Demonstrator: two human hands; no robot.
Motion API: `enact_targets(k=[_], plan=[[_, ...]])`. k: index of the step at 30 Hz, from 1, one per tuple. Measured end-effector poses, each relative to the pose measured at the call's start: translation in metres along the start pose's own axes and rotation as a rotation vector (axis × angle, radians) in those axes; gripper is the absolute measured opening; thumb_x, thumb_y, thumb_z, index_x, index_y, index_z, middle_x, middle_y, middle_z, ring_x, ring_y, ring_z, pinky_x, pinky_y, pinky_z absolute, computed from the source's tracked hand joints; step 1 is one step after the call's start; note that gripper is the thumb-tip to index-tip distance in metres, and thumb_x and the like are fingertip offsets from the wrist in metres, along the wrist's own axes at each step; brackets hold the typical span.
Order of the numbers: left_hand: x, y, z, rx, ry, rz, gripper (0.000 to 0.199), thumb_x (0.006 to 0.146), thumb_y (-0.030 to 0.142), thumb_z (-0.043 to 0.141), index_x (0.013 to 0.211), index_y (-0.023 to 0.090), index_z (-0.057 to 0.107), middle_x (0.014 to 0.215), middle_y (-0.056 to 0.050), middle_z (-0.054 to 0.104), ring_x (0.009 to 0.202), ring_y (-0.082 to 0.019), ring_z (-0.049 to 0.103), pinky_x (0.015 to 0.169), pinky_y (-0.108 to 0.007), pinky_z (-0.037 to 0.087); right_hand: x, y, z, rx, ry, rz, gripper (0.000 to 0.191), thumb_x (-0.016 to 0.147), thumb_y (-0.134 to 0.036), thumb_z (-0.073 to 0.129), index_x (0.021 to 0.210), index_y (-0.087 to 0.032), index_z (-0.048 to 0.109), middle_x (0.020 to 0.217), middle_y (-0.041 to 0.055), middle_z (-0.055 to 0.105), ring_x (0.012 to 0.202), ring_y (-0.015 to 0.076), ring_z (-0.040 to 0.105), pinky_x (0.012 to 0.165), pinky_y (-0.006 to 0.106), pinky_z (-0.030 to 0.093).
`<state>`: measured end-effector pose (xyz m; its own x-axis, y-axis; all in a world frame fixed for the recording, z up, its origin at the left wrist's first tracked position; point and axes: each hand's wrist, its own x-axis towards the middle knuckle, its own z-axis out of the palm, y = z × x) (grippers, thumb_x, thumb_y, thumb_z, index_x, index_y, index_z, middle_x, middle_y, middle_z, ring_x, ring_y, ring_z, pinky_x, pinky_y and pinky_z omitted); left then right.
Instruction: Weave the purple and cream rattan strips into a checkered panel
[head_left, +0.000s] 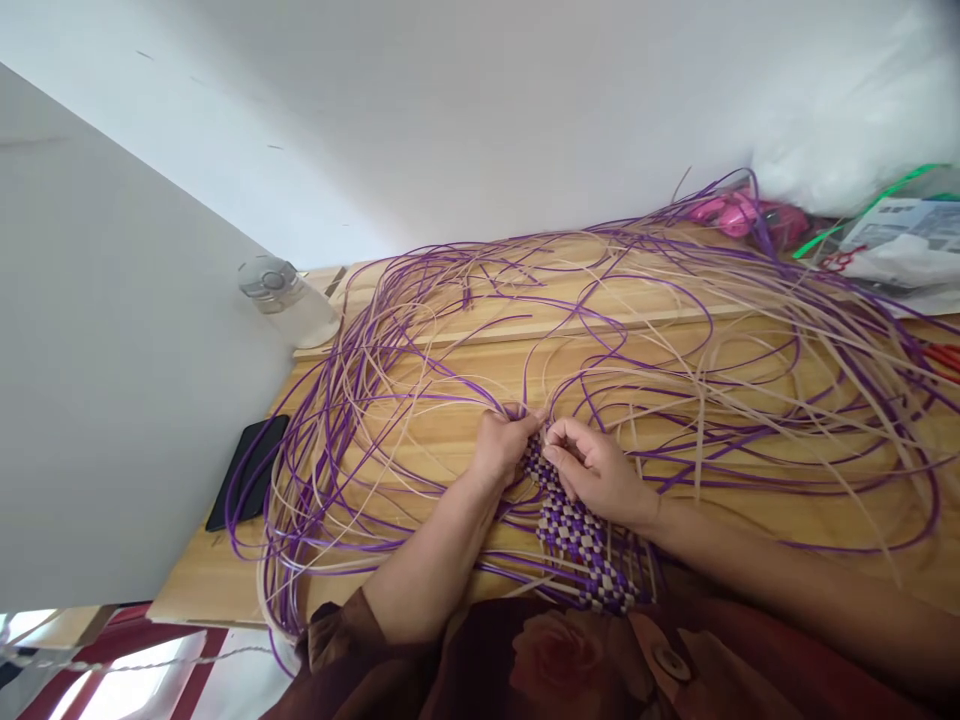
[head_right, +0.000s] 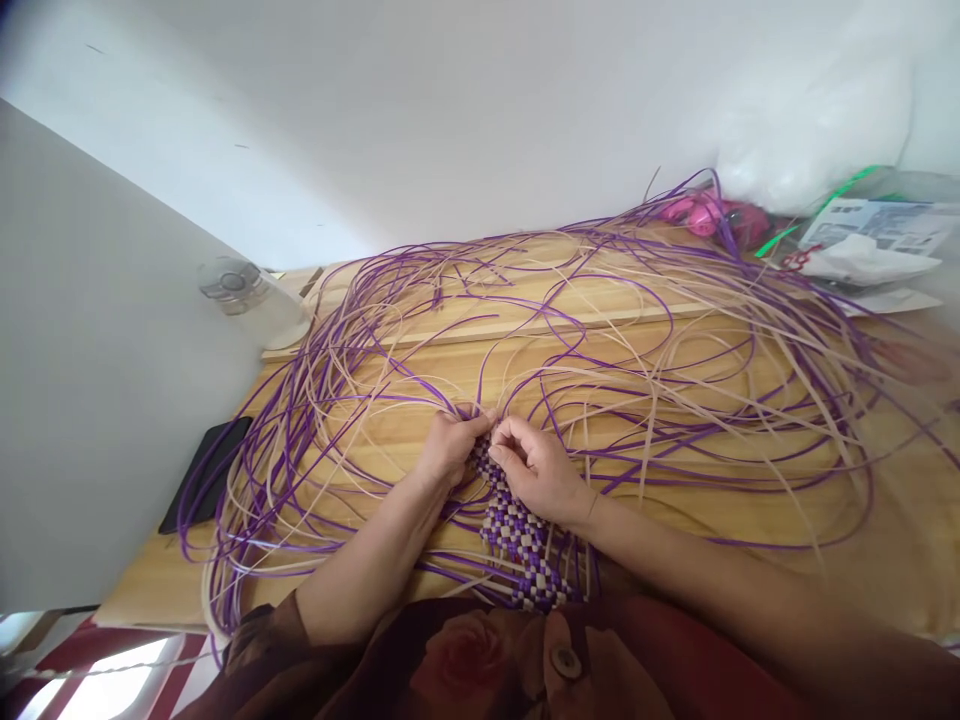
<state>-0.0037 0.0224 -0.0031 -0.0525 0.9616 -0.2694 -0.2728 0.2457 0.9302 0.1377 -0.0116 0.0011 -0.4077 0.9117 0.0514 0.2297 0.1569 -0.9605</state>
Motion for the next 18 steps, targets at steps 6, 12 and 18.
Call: enact_targets(k=[6, 12, 18], plan=[[-0.002, 0.011, 0.001, -0.1, -0.038, -0.027, 0.04, 0.054, 0.041, 0.084, 0.051, 0.016, 0.053, 0.047, 0.003, 0.049, 0.044, -0.007, 0.04, 0.048, -0.022, 0.03, 0.029, -0.014, -0.031, 0.116, 0.031, 0.196, 0.03, 0.088, -0.048, 0.054, 0.091, -0.018, 0.054, 0.07, -0.0008, 0.062, 0.047, 0.0094, 0.058, 0.041, 0.019, 0.042], [-0.003, 0.012, 0.002, -0.172, -0.092, -0.023, 0.038, 0.053, 0.042, 0.086, 0.059, 0.014, 0.06, 0.053, 0.001, 0.057, 0.048, -0.008, 0.047, 0.051, -0.022, 0.035, 0.058, -0.023, -0.047, -0.053, 0.041, 0.281, 0.03, 0.085, -0.044, 0.059, 0.097, -0.016, 0.062, 0.052, -0.0018, 0.058, 0.042, 0.0092, 0.052, 0.037, 0.017, 0.04], [-0.002, 0.011, 0.004, -0.204, -0.063, -0.014, 0.037, 0.053, 0.039, 0.087, 0.058, 0.015, 0.06, 0.053, 0.002, 0.058, 0.047, -0.008, 0.047, 0.051, -0.022, 0.036, 0.061, -0.02, -0.039, -0.003, 0.023, 0.306, 0.027, 0.079, -0.043, 0.063, 0.081, -0.016, 0.06, 0.046, -0.0048, 0.05, 0.035, 0.0066, 0.04, 0.035, 0.019, 0.028]])
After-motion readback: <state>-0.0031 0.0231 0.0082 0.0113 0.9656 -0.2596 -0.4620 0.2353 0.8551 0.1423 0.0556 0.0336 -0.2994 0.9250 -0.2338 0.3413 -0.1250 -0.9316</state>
